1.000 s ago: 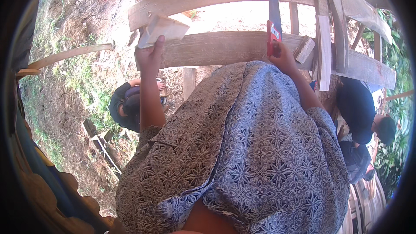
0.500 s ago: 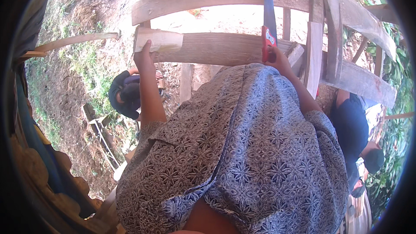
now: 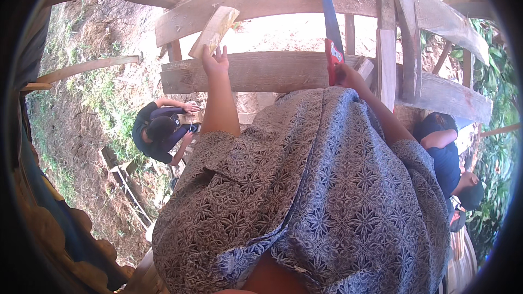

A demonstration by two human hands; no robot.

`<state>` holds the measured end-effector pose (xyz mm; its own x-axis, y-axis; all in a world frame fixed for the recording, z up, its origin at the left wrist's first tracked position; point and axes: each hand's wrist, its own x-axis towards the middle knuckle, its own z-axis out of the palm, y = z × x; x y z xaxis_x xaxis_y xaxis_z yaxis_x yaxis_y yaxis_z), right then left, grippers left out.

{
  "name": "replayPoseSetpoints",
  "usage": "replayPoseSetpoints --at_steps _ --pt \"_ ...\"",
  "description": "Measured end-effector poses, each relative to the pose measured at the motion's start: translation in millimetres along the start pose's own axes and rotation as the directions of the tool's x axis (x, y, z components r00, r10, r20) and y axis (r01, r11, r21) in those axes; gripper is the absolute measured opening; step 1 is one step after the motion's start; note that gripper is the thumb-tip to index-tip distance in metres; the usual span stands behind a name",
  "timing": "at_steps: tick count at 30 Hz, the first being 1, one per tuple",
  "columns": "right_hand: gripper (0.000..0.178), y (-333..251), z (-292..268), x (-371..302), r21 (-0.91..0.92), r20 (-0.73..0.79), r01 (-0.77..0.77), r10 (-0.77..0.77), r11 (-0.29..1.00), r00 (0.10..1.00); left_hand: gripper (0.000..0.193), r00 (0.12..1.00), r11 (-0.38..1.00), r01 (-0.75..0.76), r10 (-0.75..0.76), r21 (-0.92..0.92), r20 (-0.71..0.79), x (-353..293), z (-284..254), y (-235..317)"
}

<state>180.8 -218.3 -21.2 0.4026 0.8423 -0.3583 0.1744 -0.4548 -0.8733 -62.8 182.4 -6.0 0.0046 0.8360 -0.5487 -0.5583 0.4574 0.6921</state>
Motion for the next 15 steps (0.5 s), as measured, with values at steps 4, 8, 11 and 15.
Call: replayPoseSetpoints --at_steps 4,8,11,15 --pt "0.054 19 -10 -15 0.28 0.032 -0.106 0.101 0.954 0.994 0.065 0.982 0.979 0.188 -0.185 0.078 -0.048 -11 -23 -14" --pt "0.05 -3 -22 -34 0.299 0.027 -0.168 0.168 0.939 0.985 0.066 0.943 0.913 0.29 -0.324 0.286 0.075 -11 -65 -11" --pt "0.05 5 -29 -42 0.127 0.006 -0.081 0.081 0.989 0.997 0.066 0.895 0.545 0.279 -0.447 0.791 -0.008 -2 -79 -6" --pt "0.053 -34 -40 -56 -0.097 -0.029 -0.057 0.054 0.994 0.998 0.067 0.948 -0.265 -0.145 -0.312 0.953 0.058 7 -75 19"
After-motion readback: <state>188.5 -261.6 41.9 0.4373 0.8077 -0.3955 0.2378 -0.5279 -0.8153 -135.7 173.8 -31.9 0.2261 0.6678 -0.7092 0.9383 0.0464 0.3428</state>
